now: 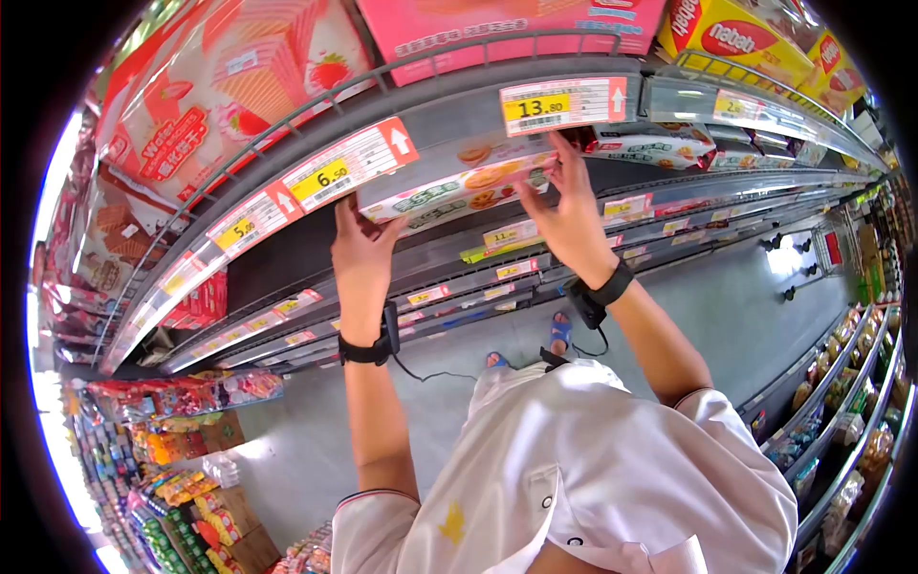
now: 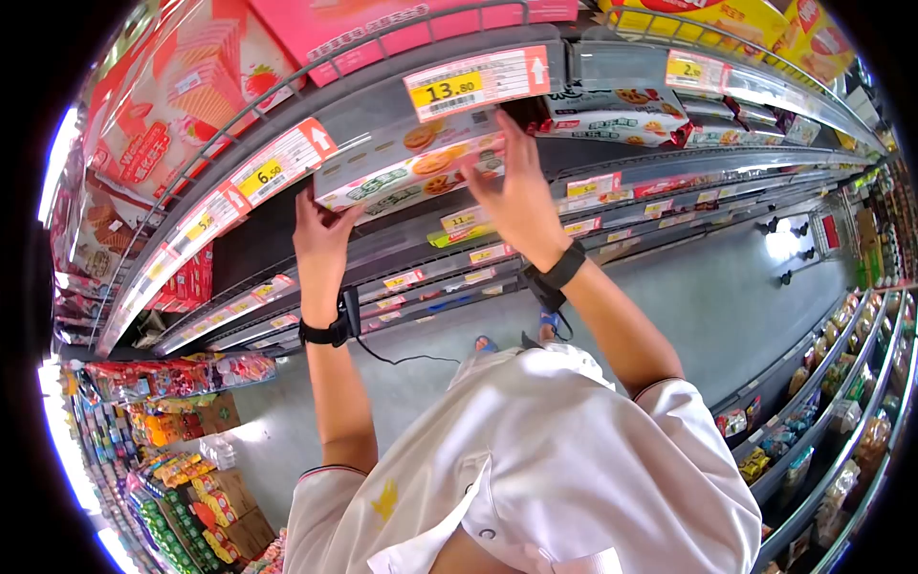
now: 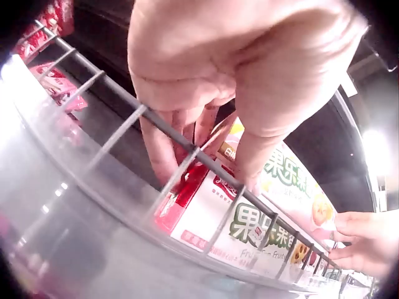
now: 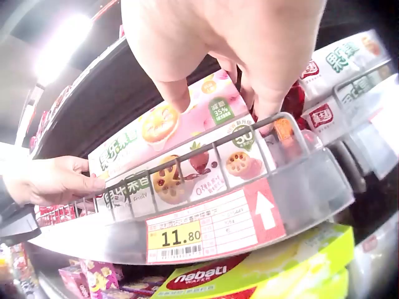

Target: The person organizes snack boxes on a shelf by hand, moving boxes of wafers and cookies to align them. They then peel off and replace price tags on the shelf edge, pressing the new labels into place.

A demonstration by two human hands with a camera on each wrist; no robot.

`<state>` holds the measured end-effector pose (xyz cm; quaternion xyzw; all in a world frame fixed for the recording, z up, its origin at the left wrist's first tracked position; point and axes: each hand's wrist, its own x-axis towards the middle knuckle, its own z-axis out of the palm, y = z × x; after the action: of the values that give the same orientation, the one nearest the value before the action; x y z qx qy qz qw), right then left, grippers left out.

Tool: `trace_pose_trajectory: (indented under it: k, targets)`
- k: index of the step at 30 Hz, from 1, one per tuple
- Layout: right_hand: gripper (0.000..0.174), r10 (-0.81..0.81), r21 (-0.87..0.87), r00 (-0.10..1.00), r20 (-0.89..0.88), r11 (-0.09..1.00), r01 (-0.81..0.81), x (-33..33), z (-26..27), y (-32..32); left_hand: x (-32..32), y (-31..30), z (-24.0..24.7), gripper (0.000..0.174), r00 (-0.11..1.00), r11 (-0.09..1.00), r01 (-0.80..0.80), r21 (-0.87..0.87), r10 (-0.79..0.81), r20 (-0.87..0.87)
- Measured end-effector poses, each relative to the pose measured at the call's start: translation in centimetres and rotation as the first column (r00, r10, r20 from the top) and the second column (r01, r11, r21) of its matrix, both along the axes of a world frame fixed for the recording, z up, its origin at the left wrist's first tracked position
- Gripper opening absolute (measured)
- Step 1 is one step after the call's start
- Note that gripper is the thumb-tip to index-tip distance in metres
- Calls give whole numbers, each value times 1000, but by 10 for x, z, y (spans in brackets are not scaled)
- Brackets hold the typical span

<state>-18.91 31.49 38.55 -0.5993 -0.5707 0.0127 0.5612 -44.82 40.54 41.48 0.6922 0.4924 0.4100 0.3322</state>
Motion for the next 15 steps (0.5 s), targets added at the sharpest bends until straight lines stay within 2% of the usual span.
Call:
trace_pose_trajectory:
  k: [3,4,7,8,10,13,14,15]
  targets:
    - [77,114,-99,992,-59,988,-119,-10,3,-1,-24,9,-2,60,998,999,32,11,-32,52]
    - [78,143,-115,989,-29,983,-145,-15,8,1,-33,14,3,62,1000,1000,27,-3,-27,-7]
    - [79,292,-146,956,-34,945,-293,-28,12,12,-74,45,-14,64,998,998,58,-6,-58,8]
    - [79,304,-195,952,43,937,-290,-33,16,17,-86,54,-17,63,997,998,70,8,-70,45]
    - [77,368,-248,930,-9,900,-359,-48,22,27,-108,68,-20,55,993,995,92,49,-95,77]
    - [73,480,-304,877,-23,832,-464,-70,28,52,-144,83,-12,44,985,995,38,90,-22,-172]
    - [72,513,-320,858,-17,810,-491,-79,26,62,-158,91,-15,34,984,994,32,105,-13,-177]
    - [71,546,-338,838,-11,786,-517,-87,23,72,-168,97,-15,35,983,992,31,119,-8,-186]
